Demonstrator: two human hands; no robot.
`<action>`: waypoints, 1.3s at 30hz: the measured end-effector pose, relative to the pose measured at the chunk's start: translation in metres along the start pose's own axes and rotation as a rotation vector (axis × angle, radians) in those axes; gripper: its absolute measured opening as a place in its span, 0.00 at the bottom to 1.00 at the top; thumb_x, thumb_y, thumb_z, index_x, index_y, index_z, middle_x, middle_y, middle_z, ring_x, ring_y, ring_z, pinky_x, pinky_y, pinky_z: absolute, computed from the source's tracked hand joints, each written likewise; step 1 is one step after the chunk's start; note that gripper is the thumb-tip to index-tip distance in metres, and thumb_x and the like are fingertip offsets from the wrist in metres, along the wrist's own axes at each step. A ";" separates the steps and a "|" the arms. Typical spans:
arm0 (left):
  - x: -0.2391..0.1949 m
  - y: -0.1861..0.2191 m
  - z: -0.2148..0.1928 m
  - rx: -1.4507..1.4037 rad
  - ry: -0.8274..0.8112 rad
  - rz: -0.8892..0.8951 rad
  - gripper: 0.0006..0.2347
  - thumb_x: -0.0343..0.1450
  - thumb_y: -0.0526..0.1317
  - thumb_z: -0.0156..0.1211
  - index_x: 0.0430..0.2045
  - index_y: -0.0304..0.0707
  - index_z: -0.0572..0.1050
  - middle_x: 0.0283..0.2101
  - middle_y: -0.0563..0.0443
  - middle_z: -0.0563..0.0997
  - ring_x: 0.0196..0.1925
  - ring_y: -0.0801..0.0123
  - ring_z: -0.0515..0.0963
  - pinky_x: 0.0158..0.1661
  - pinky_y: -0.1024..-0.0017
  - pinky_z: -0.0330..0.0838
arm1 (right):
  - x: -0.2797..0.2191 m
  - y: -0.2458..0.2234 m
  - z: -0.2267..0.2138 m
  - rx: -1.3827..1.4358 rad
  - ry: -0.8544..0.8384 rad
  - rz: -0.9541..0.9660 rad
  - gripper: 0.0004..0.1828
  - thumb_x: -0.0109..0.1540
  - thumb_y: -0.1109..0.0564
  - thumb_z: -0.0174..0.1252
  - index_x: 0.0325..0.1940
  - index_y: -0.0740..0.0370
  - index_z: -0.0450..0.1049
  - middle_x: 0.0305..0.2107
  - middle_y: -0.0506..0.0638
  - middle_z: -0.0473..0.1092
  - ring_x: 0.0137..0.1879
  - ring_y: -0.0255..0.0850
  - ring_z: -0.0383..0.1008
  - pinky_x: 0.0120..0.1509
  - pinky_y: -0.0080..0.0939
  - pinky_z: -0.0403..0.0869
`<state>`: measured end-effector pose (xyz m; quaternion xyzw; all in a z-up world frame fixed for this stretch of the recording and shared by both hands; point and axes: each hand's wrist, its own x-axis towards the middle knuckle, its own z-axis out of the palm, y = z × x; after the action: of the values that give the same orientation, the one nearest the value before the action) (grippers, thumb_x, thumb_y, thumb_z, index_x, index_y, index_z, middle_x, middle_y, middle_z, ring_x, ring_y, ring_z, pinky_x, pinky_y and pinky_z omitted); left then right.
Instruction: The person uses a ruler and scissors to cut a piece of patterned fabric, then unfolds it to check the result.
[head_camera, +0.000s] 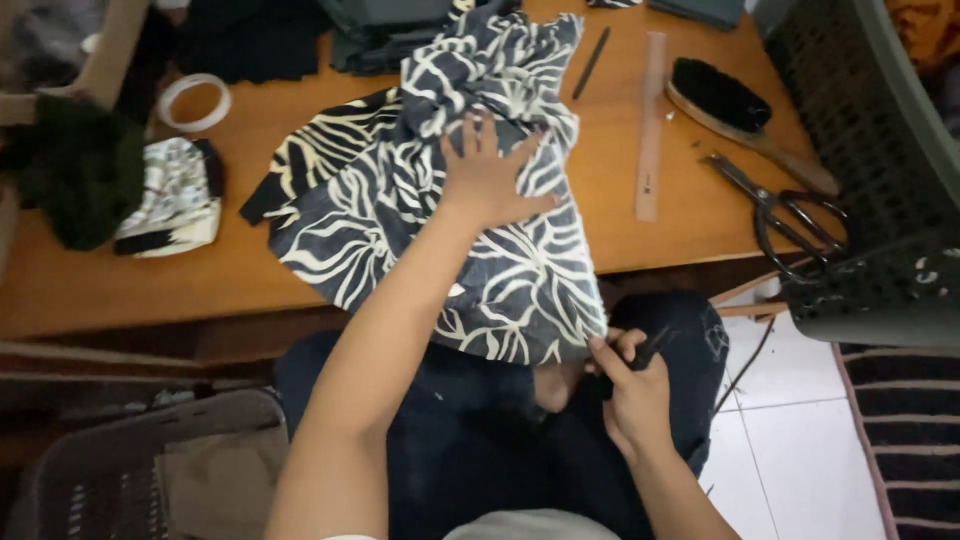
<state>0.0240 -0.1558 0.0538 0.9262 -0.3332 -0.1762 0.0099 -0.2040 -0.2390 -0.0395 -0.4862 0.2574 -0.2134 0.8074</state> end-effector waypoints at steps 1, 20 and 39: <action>0.008 -0.003 0.000 -0.017 0.022 -0.013 0.35 0.57 0.68 0.34 0.58 0.64 0.39 0.62 0.35 0.31 0.62 0.39 0.29 0.55 0.40 0.29 | 0.006 -0.003 0.000 0.032 -0.028 -0.001 0.20 0.52 0.68 0.52 0.18 0.52 0.49 0.22 0.47 0.60 0.27 0.35 0.59 0.32 0.31 0.62; 0.077 -0.066 0.002 0.027 0.264 -0.067 0.36 0.56 0.70 0.32 0.56 0.56 0.50 0.59 0.35 0.46 0.60 0.39 0.43 0.52 0.41 0.39 | 0.045 0.011 0.015 0.040 -0.058 0.109 0.21 0.48 0.70 0.56 0.18 0.53 0.52 0.14 0.45 0.57 0.24 0.36 0.63 0.34 0.31 0.64; -0.098 0.013 0.143 -1.206 -0.517 0.101 0.07 0.59 0.44 0.62 0.23 0.44 0.75 0.23 0.63 0.75 0.24 0.86 0.67 0.27 0.85 0.61 | 0.024 0.025 -0.022 -0.076 -0.097 0.116 0.18 0.49 0.69 0.53 0.17 0.55 0.51 0.24 0.57 0.66 0.25 0.42 0.67 0.33 0.38 0.69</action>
<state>-0.1012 -0.0907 -0.0475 0.6692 -0.2107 -0.5484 0.4550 -0.1972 -0.2572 -0.0761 -0.5105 0.2536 -0.1323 0.8109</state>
